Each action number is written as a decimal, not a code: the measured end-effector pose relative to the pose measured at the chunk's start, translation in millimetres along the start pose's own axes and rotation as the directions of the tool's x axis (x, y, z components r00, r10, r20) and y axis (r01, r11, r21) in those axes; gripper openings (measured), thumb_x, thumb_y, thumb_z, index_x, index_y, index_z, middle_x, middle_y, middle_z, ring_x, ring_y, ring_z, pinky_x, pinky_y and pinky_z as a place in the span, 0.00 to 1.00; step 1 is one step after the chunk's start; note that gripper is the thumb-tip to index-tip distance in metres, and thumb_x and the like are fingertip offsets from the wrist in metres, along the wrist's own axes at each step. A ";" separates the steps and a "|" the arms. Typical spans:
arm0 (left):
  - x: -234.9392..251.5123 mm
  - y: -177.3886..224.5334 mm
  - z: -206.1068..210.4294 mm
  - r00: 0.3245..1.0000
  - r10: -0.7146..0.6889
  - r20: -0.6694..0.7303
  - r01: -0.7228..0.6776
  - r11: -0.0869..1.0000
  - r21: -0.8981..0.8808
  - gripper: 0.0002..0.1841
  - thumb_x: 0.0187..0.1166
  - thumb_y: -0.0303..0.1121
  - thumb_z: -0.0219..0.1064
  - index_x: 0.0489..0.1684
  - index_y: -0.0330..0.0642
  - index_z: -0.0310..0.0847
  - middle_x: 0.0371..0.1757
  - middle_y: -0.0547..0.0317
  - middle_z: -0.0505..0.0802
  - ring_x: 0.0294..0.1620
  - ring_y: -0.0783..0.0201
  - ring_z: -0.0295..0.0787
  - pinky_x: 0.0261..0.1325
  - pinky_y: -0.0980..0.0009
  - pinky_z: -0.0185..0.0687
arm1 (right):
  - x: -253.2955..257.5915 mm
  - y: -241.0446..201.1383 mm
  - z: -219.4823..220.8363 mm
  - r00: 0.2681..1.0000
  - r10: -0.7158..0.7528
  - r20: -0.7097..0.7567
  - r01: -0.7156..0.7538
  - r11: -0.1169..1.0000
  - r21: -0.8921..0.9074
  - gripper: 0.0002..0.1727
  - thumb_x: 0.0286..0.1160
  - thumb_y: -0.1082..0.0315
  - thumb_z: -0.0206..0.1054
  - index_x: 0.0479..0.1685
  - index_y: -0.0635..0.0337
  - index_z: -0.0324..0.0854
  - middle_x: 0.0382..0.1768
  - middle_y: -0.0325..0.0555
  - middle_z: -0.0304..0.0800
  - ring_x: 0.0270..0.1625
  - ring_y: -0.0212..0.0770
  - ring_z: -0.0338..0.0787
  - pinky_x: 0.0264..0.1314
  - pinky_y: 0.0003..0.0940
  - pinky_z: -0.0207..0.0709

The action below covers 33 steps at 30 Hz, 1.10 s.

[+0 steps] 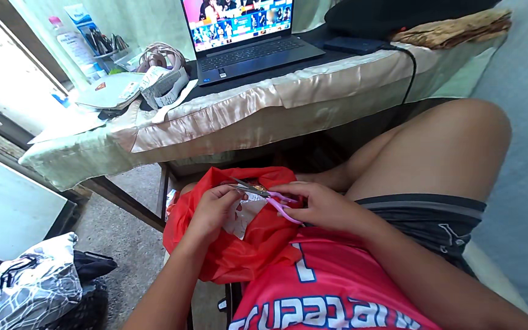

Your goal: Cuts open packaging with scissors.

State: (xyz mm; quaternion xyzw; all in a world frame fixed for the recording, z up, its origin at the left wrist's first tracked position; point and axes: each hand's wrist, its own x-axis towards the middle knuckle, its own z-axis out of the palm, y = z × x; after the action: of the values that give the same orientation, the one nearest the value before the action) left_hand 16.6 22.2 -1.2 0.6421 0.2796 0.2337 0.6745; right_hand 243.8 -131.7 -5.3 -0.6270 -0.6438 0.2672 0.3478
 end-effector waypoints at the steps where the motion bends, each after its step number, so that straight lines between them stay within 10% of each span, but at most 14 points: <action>1: 0.0 0.1 0.1 1.000 0.000 -0.001 0.000 1.000 -0.001 0.12 0.87 0.30 0.60 0.41 0.36 0.90 0.40 0.54 0.93 0.29 0.66 0.86 0.32 0.72 0.83 | 0.0 0.0 0.0 1.000 0.000 -0.002 0.000 1.000 -0.003 0.28 0.76 0.49 0.72 0.76 0.43 0.82 0.64 0.35 0.88 0.62 0.25 0.86 0.68 0.27 0.81; 33: -0.9 -2.2 4.5 0.996 0.081 -0.023 -0.080 0.996 0.047 0.10 0.86 0.31 0.64 0.42 0.37 0.92 0.40 0.56 0.94 0.38 0.67 0.89 0.43 0.69 0.86 | -0.7 3.3 -3.6 1.000 -0.015 0.017 0.016 0.998 -0.057 0.28 0.78 0.51 0.71 0.78 0.43 0.81 0.65 0.38 0.88 0.65 0.29 0.86 0.70 0.31 0.80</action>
State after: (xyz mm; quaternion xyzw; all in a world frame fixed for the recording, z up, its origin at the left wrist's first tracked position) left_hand 18.9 18.1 -3.2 0.6652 0.2673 0.2623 0.6459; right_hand 248.7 -132.5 -5.7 -0.6294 -0.6590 0.2511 0.3263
